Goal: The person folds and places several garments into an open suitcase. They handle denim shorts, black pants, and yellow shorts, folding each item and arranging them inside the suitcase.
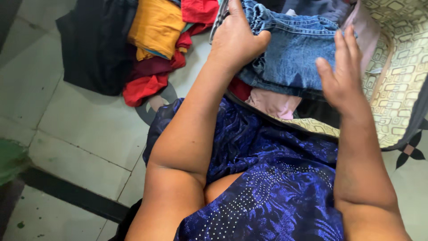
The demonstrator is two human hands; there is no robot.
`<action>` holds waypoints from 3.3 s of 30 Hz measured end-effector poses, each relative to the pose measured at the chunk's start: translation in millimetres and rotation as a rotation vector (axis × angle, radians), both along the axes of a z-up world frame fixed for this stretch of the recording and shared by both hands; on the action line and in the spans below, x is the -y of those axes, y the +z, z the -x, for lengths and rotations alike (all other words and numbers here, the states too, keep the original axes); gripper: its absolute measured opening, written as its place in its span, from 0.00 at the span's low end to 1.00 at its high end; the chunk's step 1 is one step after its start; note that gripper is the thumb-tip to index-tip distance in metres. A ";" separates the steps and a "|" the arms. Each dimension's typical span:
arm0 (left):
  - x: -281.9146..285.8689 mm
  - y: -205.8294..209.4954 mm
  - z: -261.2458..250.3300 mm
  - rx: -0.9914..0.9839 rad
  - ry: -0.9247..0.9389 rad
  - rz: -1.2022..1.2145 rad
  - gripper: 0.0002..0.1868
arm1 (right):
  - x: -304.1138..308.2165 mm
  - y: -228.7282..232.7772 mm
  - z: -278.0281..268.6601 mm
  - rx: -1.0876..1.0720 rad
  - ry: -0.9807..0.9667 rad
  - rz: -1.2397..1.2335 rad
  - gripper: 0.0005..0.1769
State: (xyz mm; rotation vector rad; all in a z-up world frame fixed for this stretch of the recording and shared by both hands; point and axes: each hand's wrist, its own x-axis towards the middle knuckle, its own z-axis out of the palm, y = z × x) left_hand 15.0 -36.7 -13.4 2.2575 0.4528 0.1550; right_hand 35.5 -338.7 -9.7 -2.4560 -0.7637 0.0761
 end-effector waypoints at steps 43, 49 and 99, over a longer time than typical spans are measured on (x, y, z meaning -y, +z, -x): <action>-52.7 47.3 24.7 -0.051 -0.039 -0.124 0.45 | -66.6 -43.9 38.9 -0.154 0.327 0.126 0.49; -49.8 50.9 29.4 0.030 -0.052 -0.164 0.45 | -23.7 -24.1 17.2 -0.797 0.125 -0.545 0.49; 144.1 -40.0 13.1 -0.153 -0.682 -0.465 0.41 | 37.9 -84.4 -24.2 -0.795 -0.376 -0.844 0.31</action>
